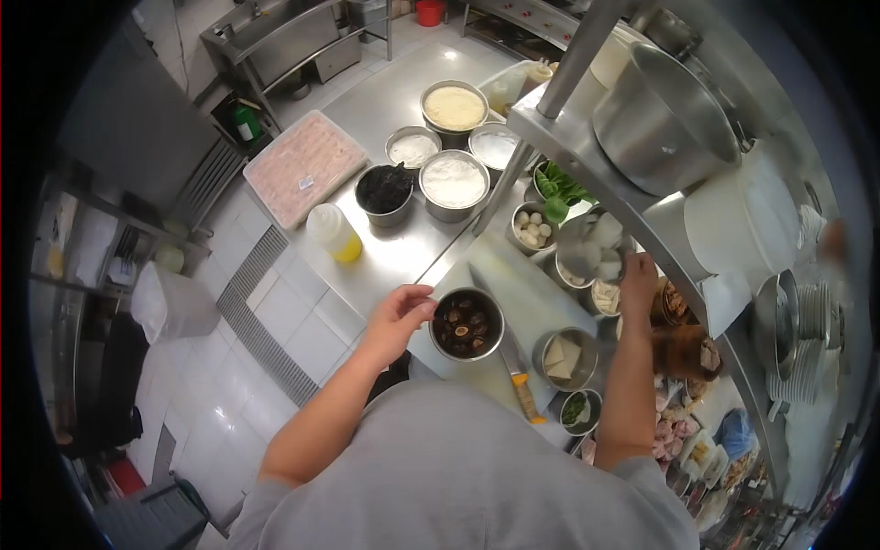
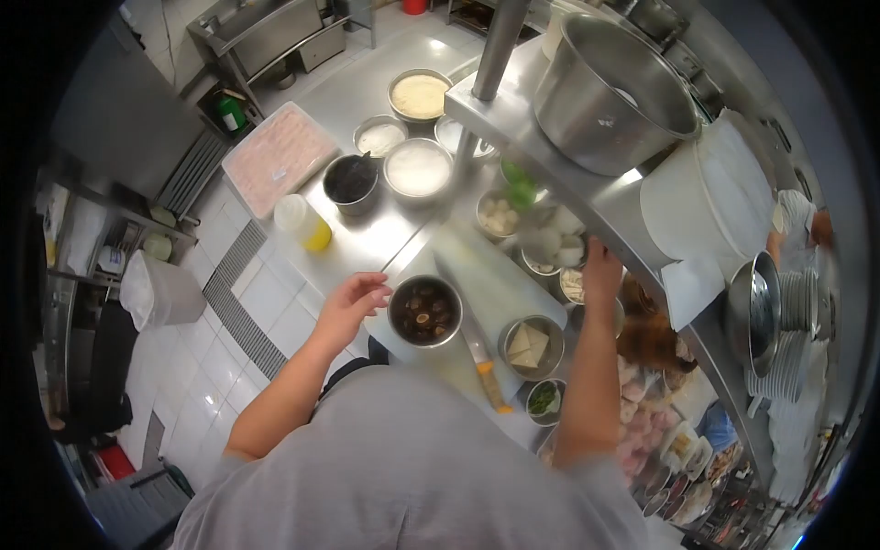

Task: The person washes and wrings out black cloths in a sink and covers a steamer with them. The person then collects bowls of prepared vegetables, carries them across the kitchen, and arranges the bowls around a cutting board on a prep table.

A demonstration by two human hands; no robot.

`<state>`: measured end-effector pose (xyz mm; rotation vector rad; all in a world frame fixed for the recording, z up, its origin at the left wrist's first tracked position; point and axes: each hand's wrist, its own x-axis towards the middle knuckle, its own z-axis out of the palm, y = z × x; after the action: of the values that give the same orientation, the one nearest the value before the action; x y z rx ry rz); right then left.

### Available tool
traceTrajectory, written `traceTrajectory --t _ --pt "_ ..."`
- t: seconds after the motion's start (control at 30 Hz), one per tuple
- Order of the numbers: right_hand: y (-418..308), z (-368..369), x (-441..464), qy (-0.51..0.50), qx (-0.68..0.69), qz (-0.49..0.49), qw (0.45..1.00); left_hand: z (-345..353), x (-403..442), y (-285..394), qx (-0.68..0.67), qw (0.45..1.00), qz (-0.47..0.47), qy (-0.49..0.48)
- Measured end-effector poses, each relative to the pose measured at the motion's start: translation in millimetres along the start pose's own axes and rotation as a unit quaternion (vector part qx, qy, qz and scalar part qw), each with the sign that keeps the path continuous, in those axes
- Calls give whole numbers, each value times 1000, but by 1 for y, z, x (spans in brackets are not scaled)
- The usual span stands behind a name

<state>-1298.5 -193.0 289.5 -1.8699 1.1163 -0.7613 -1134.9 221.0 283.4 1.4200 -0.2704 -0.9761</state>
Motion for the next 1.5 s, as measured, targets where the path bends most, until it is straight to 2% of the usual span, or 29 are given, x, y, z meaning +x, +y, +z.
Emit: traceTrajectory --t 0.03,0.07,0.1,0.17,0.2,0.23,0.3,0.33,0.37,0.43,0.5,0.6,0.77,0.8,0.83,0.87,0.93,0.97,1.0,1.03,1.07,1.13,1.2,1.23,1.27,1.33,1.37,1.43,1.5 --pt "109 1 64 -25 -91 -159 983 -4 -3 -8 60 996 0 64" --pt "162 8 104 -14 -17 -170 985 -6 -7 -14 58 996 0 71" --pt "187 19 131 -20 -16 -171 985 -8 -10 -21 54 995 -10 85" --pt "212 33 162 67 -102 -32 992 -7 -14 -33 49 993 -22 102" --pt "87 29 108 40 114 205 971 -5 -16 -38 82 992 -12 100" --pt "156 36 144 9 48 79 996 -4 -17 -42 116 988 -3 98" --pt "160 47 150 0 -87 -193 977 0 -16 -47 143 985 9 92" --pt "164 32 149 12 -390 -250 886 2 -15 -48 169 982 25 84" --pt "135 37 138 32 -359 -210 909 5 -14 -49 171 982 24 81" --pt "136 46 143 39 -124 -48 990 8 -9 -48 197 977 13 78" --pt "116 49 136 71 124 116 983 7 -4 -51 209 975 19 79" --pt "98 49 127 104 247 199 943 7 0 -53 222 971 25 84" --pt "101 51 125 91 208 208 951 7 3 -56 237 967 35 84" --pt "125 56 132 61 48 122 989 7 5 -57 250 964 38 87" --pt "151 60 139 27 -113 33 993 8 5 -59 263 960 39 89" --pt "178 64 149 24 -115 33 992 12 4 -53 261 960 36 90" --pt "221 74 164 38 -102 5 994 21 4 -32 342 931 24 122" --pt "206 69 155 36 -102 8 994 21 7 -29 344 931 20 122" --pt "172 52 143 27 -266 -62 962 22 10 -27 362 923 18 127" --pt "126 32 123 18 -423 -130 897 22 13 -25 379 916 17 131" --pt "82 16 88 -4 -374 -77 924 21 15 -26 379 917 17 125" --pt "83 -8 48 43 -344 -105 932 19 22 -30 372 917 30 139" --pt "57 -44 -12 -118 -342 34 932 18 26 -29 375 917 36 132" --pt "58 -57 -40 -163 -416 20 894 17 27 -28 381 914 39 133" --pt "46 -61 -73 -165 -389 93 902 17 28 -24 384 915 29 122" --pt "62 -64 -124 -154 -334 124 922 16 30 -17 391 914 24 106" --pt "78 -63 -141 -150 -335 126 921 17 30 -15 401 911 18 92" --pt "107 -56 -160 -105 -267 61 956 19 30 -10 407 909 19 88" --pt "101 -54 -166 -93 -270 71 956 20 28 -7 415 906 18 85"
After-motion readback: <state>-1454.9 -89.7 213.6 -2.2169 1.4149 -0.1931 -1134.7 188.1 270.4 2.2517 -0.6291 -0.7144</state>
